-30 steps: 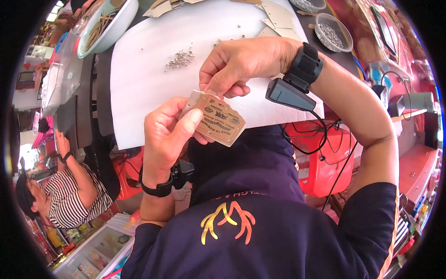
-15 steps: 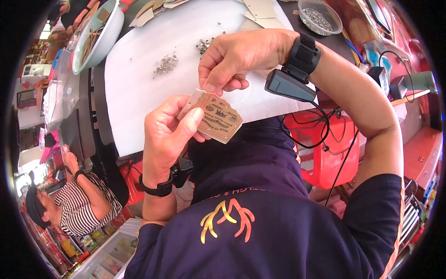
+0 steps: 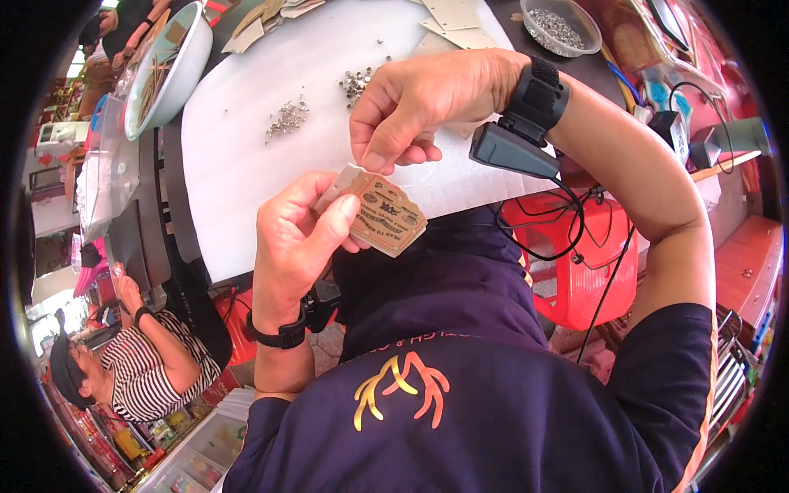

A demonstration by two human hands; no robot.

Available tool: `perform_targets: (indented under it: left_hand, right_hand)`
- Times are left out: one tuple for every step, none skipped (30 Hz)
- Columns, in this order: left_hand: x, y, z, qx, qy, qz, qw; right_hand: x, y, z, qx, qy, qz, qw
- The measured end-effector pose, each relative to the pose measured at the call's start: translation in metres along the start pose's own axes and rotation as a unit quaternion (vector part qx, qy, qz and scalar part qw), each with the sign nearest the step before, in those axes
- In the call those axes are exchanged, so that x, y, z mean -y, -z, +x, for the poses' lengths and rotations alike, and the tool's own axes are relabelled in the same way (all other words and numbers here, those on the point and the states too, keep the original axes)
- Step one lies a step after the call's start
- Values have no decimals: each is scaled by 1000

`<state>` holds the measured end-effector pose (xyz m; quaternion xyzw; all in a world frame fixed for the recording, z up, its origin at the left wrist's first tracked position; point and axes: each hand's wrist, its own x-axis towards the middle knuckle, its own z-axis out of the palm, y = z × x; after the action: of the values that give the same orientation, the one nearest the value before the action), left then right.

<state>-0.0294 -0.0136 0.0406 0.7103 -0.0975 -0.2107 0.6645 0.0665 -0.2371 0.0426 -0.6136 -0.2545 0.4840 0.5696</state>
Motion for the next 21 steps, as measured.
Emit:
perform_targets:
  left_hand:
    - [0, 0, 1, 0, 0, 0, 1000]
    - [0, -1, 1, -7, 3, -17, 1000]
    - [0, -1, 2, -14, 6, -33, 999]
    - [1, -2, 3, -14, 6, -33, 999]
    - [3, -3, 3, -30, -1, -35, 999]
    - [5, -3, 4, -46, -7, -37, 998]
    - [6, -2, 5, -46, -8, -37, 998]
    - [8, -1, 5, -47, -13, -20, 999]
    - [10, 0, 6, -47, -19, -3, 999]
    - [11, 0, 6, -48, -19, -4, 999]
    - [13, 0, 7, -50, -22, -1, 999]
    - [14, 0, 8, -52, -25, 2, 998]
    - [15, 1, 8, -54, -25, 2, 998]
    - [16, 1, 9, -54, -19, -5, 998]
    - [17, 2, 10, -55, -13, -12, 998]
    - [17, 2, 10, -56, -15, -12, 998]
    - [18, 1, 11, -61, -14, -19, 998]
    - [19, 1, 11, -66, -13, -27, 997]
    - [20, 1, 12, -66, -15, -27, 997]
    - [21, 0, 13, -67, -11, -35, 997]
    - [22, 0, 14, -68, -7, -43, 997]
  right_hand:
    - [1, -1, 0, 0, 0, 0, 1000]
    - [1, -3, -1, -26, -1, 0, 1000]
    - [2, -5, -1, -53, -3, 1, 999]
    - [1, -6, -1, -54, -3, 0, 999]
    - [0, -7, -1, -69, -4, 10, 998]
    - [-1, -8, 0, -85, -4, 20, 996]
    - [-2, -9, 1, -84, -4, 20, 996]
    - [-3, -10, 1, -90, -10, 27, 996]
    - [-5, -10, 2, -95, -15, 35, 995]
    - [-7, -10, 2, -95, -16, 34, 995]
    - [-10, -10, 3, -99, -15, 40, 994]
    - [-12, -9, 3, -102, -14, 47, 994]
    - [-14, -9, 3, -101, -14, 46, 994]
    - [-16, -9, 3, -112, -20, 52, 992]
    - [-17, -9, 3, -123, -26, 58, 990]
    - [-17, -10, 4, -122, -25, 56, 991]
    - [-17, -11, 4, -138, -33, 59, 988]
    - [-16, -12, 4, -154, -40, 61, 985]
    - [-16, -13, 3, -155, -40, 59, 985]
    - [-17, -15, 3, -175, -35, 66, 982]
    - [-17, -16, 3, -195, -30, 72, 978]
